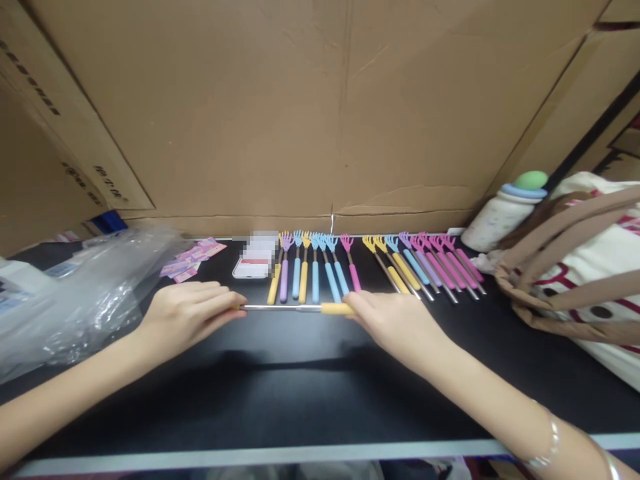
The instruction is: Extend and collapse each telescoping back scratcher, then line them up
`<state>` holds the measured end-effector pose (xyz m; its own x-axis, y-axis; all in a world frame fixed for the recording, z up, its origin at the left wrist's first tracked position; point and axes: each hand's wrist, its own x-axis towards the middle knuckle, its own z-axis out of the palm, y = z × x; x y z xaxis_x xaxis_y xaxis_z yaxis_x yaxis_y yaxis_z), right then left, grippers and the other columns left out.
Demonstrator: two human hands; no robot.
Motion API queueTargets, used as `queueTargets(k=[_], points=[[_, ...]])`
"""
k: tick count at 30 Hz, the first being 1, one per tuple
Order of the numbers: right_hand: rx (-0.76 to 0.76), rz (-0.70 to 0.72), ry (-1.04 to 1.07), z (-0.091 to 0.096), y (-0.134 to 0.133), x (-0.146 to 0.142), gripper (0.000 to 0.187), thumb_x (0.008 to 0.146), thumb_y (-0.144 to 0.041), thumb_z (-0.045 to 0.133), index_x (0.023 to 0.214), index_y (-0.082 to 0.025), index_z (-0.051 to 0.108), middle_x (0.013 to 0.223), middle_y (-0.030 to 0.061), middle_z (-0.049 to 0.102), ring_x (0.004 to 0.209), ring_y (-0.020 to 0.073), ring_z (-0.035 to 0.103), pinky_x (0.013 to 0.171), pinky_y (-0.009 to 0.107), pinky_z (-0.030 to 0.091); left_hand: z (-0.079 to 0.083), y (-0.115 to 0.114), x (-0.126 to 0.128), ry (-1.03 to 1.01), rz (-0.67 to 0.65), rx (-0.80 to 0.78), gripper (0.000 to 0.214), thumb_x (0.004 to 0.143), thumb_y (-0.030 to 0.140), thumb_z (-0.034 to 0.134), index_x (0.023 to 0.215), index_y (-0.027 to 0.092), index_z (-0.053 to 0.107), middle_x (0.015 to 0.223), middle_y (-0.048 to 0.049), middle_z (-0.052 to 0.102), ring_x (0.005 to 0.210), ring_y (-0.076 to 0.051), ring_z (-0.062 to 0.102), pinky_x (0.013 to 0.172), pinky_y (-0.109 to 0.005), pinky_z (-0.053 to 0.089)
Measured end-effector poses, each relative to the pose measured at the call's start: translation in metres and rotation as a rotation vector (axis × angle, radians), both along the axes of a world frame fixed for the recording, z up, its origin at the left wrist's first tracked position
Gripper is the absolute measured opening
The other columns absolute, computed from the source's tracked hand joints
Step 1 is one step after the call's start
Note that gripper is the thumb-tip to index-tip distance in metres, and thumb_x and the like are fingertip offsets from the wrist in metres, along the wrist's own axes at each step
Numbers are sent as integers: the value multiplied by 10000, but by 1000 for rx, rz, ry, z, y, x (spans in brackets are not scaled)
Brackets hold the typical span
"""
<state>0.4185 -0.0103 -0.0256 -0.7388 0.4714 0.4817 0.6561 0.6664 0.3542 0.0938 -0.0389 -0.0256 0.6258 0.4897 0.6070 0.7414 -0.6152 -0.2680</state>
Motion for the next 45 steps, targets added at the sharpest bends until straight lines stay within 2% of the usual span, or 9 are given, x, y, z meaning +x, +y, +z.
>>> queueTargets(k=[8,16,21,26,30,33,36,39,45], points=[[1,106,18,2,-13,-37,252,961,-225,363,836,-159,572,619,4,625,473,92,539,453,240,244,4,-8,32,10,-42,27,302,952,319,417,753,190,604,588,33,617,513,-101,548,494,-237,325],[38,81,-24,3,-12,-42,273,970,-228,337,863,-152,577,618,3,604,464,92,530,449,247,213,6,-7,31,16,-9,42,292,945,328,433,747,197,602,578,38,589,527,-104,534,504,-253,327],[-12,150,29,-3,-15,-46,237,966,-241,361,970,-165,585,611,-13,604,475,81,529,460,244,235,5,-17,38,36,31,57,309,947,326,428,710,200,580,531,40,564,489,-110,510,477,-280,257],[-35,162,28,-3,-19,-58,240,956,-270,375,892,-188,591,576,-30,567,445,82,495,461,266,208,1,-19,49,34,0,56,288,939,305,436,700,193,551,512,40,541,476,-119,502,479,-286,228],[-7,178,-11,-9,-24,-67,274,948,-277,385,752,-182,552,532,-34,512,410,88,441,478,282,194,-5,-18,51,59,-32,84,292,930,289,448,658,193,491,500,38,499,480,-127,487,490,-296,230],[40,184,-43,-14,-29,-65,218,934,-208,381,814,-185,562,551,-34,512,421,93,421,513,282,211,-10,-22,46,121,-20,94,242,907,272,498,675,202,483,514,46,479,478,-131,457,501,-304,224],[65,175,-52,-14,-29,-52,197,931,-185,380,862,-196,565,561,-39,509,440,96,413,537,280,225,-11,-25,33,166,-6,88,190,899,270,517,719,210,507,538,50,482,500,-129,449,516,-304,217],[116,164,-73,-11,-17,-25,244,948,-218,372,788,-198,555,561,-33,518,469,102,437,546,274,237,-10,-23,10,208,45,113,200,921,287,491,741,213,534,552,47,495,538,-125,463,538,-296,224],[123,-16,-203,-14,23,76,320,958,-250,359,717,-197,563,637,5,609,532,126,511,582,267,310,-22,-10,-65,317,250,122,278,951,279,425,722,207,566,601,13,532,596,-140,494,566,-285,245]])
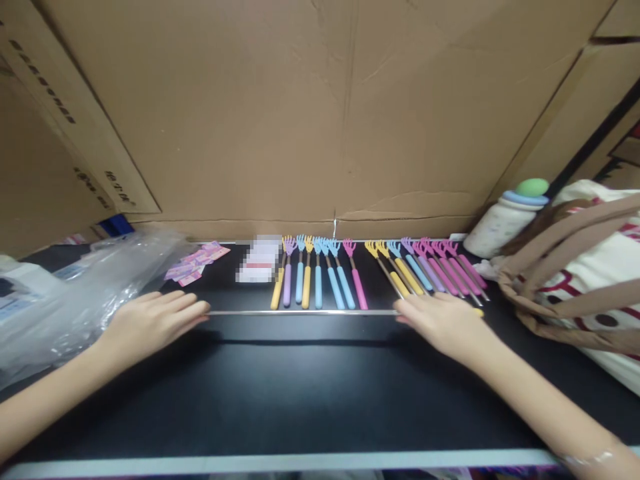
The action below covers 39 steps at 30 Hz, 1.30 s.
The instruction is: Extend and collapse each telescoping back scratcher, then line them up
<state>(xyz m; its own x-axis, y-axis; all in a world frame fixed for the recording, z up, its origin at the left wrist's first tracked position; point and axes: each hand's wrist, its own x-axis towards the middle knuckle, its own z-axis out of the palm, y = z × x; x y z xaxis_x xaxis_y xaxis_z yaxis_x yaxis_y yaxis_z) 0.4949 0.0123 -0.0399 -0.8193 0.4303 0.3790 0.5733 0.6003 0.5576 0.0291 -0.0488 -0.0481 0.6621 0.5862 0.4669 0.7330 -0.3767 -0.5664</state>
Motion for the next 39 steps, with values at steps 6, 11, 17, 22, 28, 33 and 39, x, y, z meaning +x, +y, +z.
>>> queueTargets(k=[6,11,17,22,28,33,39], points=[[10,-42,-13,-10,9,61,303,944,-285,385,786,-196,627,741,42,661,626,155,584,623,269,389,-5,-8,-35,52,38,20,272,941,292,446,724,214,588,623,13,555,632,-144,498,578,-277,260],[52,-47,-32,-10,7,68,323,942,-294,380,779,-205,644,761,46,677,663,161,609,638,268,412,8,-8,-36,134,33,93,249,941,309,447,761,220,595,636,18,571,663,-151,501,593,-271,277],[49,-161,-12,-12,15,102,423,949,-357,295,799,-209,661,817,87,699,674,188,624,605,285,422,11,-5,-56,156,26,124,270,944,289,432,754,209,606,644,6,587,671,-159,512,576,-267,271],[123,-102,-3,-2,16,109,417,948,-325,285,758,-189,631,771,113,678,662,201,618,594,293,422,11,-4,-64,160,35,127,280,941,290,432,738,204,604,629,1,575,666,-169,509,576,-265,280],[195,-74,-32,2,16,104,366,943,-270,307,786,-155,616,751,109,660,581,189,592,547,289,422,15,-3,-60,173,21,175,277,937,302,446,733,204,606,611,5,562,651,-167,498,566,-260,283],[165,-42,4,-7,19,106,361,941,-303,331,807,-158,634,784,106,688,654,203,629,628,293,467,13,-5,-63,176,0,203,265,937,292,449,754,209,623,610,10,568,637,-162,509,561,-257,287],[-215,-214,269,-14,20,115,438,901,-531,345,826,-222,646,805,55,703,690,202,648,625,299,494,9,-8,-77,-17,18,8,304,943,361,412,805,242,655,634,26,578,593,-135,530,574,-238,312]])
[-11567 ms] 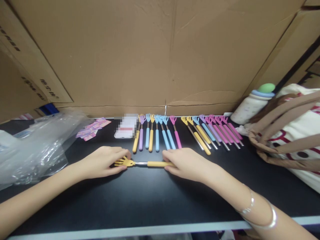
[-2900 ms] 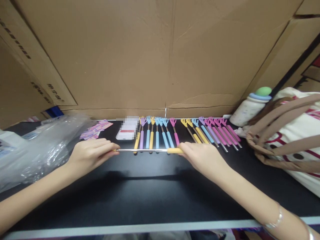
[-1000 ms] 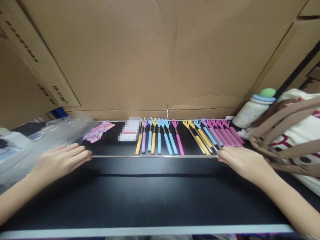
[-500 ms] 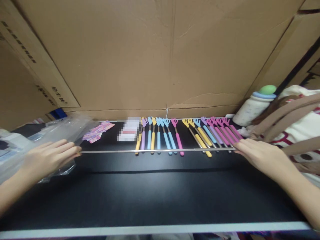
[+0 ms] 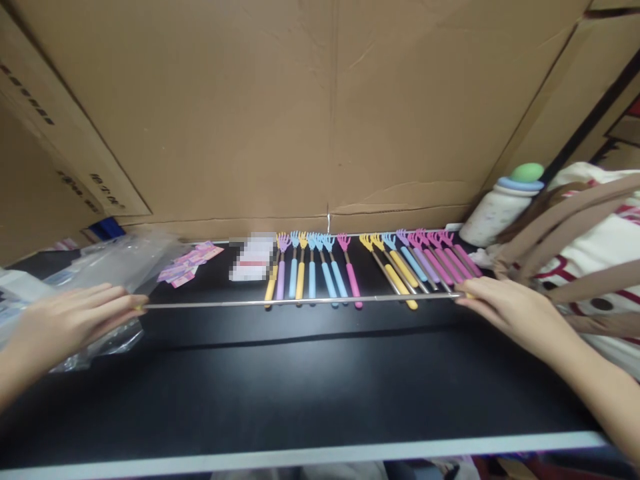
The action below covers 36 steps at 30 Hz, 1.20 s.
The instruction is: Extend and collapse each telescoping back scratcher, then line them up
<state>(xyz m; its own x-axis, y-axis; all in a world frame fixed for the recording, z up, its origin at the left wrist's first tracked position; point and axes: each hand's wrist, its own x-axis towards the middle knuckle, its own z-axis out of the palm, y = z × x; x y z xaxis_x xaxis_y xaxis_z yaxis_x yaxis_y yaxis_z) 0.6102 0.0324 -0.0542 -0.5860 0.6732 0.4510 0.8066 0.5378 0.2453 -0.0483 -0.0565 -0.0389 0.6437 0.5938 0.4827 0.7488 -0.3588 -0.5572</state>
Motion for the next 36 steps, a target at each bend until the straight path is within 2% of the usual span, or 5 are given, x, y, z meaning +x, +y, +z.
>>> queueTargets(k=[6,11,19,25,36], points=[[-248,-70,139,5,-3,4,464,847,-582,418,903,-204,681,935,92,713,856,232,658,782,326,501,-2,0,-7,-270,82,-250,286,940,392,404,886,260,652,778,29,643,666,-112,595,624,-199,356],[-171,-126,137,7,-5,5,481,846,-600,392,896,-208,665,921,90,705,846,244,649,759,354,492,-2,1,-8,-182,41,-156,267,922,363,437,817,223,638,737,7,640,673,-141,586,620,-218,364],[-269,-179,174,7,6,15,418,844,-564,404,842,-212,629,892,89,688,818,243,631,743,351,474,-1,-5,-6,-50,5,-19,206,910,341,485,830,241,646,640,30,602,612,-133,545,598,-221,337],[-453,-146,312,12,5,11,440,767,-624,513,843,-212,646,853,79,699,781,230,646,716,302,491,0,-3,-3,-275,19,-250,261,917,377,454,820,235,650,695,25,628,591,-108,551,597,-201,340],[-470,-177,385,21,-1,15,532,700,-707,534,841,-211,664,835,87,698,745,221,661,666,277,514,3,3,10,-519,10,-460,285,900,427,459,946,274,695,761,25,675,647,-116,597,630,-188,400]])
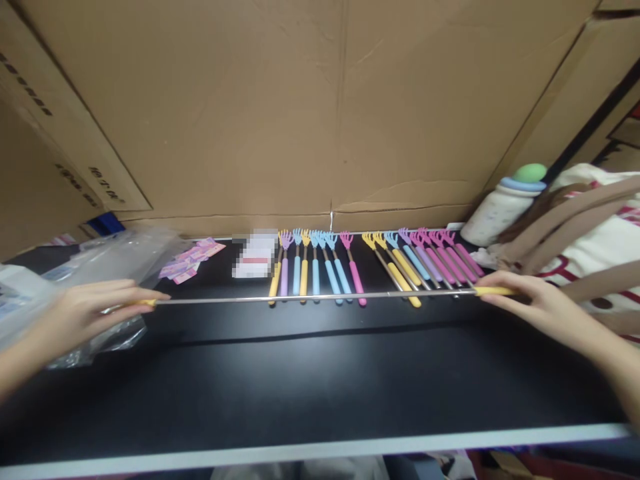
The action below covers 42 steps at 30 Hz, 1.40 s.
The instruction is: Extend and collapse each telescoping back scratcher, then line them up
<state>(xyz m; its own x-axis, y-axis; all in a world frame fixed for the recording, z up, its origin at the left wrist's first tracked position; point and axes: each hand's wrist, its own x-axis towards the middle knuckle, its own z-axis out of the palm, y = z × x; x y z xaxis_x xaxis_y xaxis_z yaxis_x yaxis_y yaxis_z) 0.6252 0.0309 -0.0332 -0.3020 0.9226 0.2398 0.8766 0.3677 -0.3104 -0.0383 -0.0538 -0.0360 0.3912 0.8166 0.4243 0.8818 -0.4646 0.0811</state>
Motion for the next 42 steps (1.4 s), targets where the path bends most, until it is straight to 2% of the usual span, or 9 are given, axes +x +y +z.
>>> queueTargets(k=[8,13,19,22,25,29,34,38,42], points=[[-13,8,-37,-8,0,-1,370,781,-545,547,912,-215,647,936,78,698,861,216,653,773,261,496,-6,2,-7,-122,-15,-20,262,892,412,487,905,223,669,806,21,696,610,-102,567,635,-189,410],[152,28,-110,-14,6,-8,344,817,-487,502,921,-196,653,955,95,704,882,227,651,811,296,483,1,9,-9,-85,18,0,297,915,408,436,890,206,652,772,12,669,574,-93,520,596,-173,384],[377,133,-137,-6,3,-35,363,864,-476,451,859,-183,666,864,99,720,795,219,662,713,296,484,7,13,-11,-40,-12,24,283,909,400,449,868,208,653,779,9,682,559,-84,522,555,-166,383],[446,228,-157,0,-12,-78,324,885,-434,454,896,-201,679,870,71,727,767,202,670,686,283,477,7,11,18,-48,-82,-11,249,915,372,453,880,221,648,777,17,681,580,-82,562,567,-166,399],[461,329,-203,2,-34,-141,291,915,-394,431,925,-238,676,857,19,731,743,165,684,640,248,484,3,7,69,-15,-237,-5,207,927,333,444,924,231,624,787,24,687,622,-84,615,593,-166,422],[420,403,-276,-1,-57,-207,344,961,-354,329,870,-251,644,772,-5,717,622,122,661,527,215,451,-2,3,126,-20,-294,132,241,956,333,387,893,227,594,755,26,684,605,-93,638,546,-186,410],[410,350,-335,0,-64,-218,366,966,-364,309,833,-262,634,727,-6,701,579,121,641,488,211,406,-2,1,134,-49,-224,129,260,961,356,366,867,226,570,736,41,670,553,-93,612,515,-199,392],[409,368,-281,4,-66,-217,341,967,-373,323,865,-241,620,712,-7,696,545,110,630,476,206,388,-4,0,133,-103,-190,7,246,946,366,402,855,224,580,751,44,670,550,-88,601,525,-192,388],[434,436,-218,4,-72,-238,284,969,-351,346,941,-205,589,688,-7,690,512,96,615,458,199,367,-9,0,155,-139,-272,-86,219,934,355,434,854,224,590,743,50,683,508,-85,583,506,-191,376]])
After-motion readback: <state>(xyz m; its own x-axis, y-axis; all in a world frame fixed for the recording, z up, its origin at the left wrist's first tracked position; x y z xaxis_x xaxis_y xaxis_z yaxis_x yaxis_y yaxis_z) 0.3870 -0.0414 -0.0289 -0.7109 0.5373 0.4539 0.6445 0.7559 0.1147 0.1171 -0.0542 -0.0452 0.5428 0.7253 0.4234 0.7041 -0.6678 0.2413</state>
